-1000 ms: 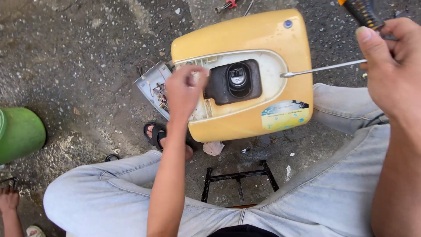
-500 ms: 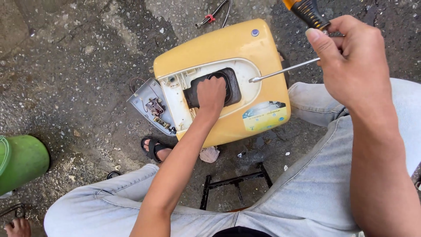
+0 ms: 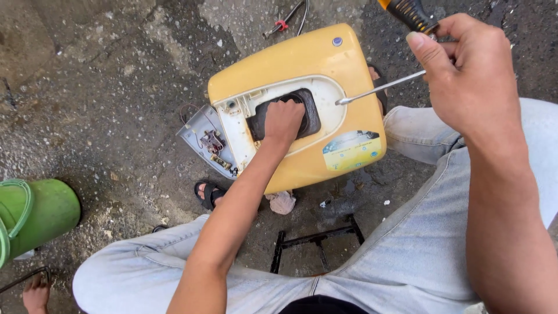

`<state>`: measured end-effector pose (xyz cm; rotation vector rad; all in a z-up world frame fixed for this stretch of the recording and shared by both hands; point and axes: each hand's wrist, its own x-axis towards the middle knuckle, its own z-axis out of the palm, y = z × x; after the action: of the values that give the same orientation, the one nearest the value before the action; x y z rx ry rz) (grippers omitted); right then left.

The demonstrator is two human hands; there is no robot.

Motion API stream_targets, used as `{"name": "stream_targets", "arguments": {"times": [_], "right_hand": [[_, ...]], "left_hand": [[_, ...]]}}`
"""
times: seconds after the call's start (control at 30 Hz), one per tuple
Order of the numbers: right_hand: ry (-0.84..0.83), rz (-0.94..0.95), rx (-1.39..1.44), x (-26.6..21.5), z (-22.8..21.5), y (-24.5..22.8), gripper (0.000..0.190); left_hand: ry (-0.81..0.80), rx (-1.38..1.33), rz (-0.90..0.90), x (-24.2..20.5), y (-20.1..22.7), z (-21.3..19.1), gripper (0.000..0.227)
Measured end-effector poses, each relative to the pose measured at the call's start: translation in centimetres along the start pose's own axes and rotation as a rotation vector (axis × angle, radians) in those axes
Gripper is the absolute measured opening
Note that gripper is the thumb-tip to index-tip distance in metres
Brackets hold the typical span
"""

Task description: Disassembling a small water heater to extract the heating element using a screwdriver and wrench.

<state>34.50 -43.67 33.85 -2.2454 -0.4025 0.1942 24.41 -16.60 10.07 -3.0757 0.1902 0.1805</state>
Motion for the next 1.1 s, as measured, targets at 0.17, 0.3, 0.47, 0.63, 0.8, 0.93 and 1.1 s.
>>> {"name": "stream_targets", "arguments": {"times": [0.17,0.3,0.47,0.63,0.8,0.93,1.1], "right_hand": [[0.015,0.134,0.023,0.9,0.1,-0.7,0.015],[-0.004,0.219,-0.030,0.8,0.3,-1.3,0.019],[-0.013,0.169,-0.004,0.7,0.2,-1.1,0.016],[0.023,0.126,-0.060,0.6,0.3,-0.7,0.019],[0.029,0.140,-0.078,0.7,0.5,-0.8,0.023],[0.018,0.137,-0.065,0.6,0.5,-1.0,0.020],[0.028,0.050,-0.043,0.4,0.4,-0.9,0.018]], "left_hand": [[-0.106,-0.065,-0.037,1.3,-0.2,-0.8,0.011],[-0.283,-0.018,-0.015,0.7,-0.3,-1.2,0.003],[-0.167,-0.003,0.017,1.1,-0.4,1.0,0.001],[-0.095,-0.023,0.054,1.1,-0.8,0.9,0.002],[-0.178,0.017,0.049,1.1,-0.9,0.7,0.001],[-0.200,0.013,0.067,1.0,-0.9,0.4,0.003],[-0.137,-0.004,0.148,0.9,-1.0,-0.4,0.005]]}}
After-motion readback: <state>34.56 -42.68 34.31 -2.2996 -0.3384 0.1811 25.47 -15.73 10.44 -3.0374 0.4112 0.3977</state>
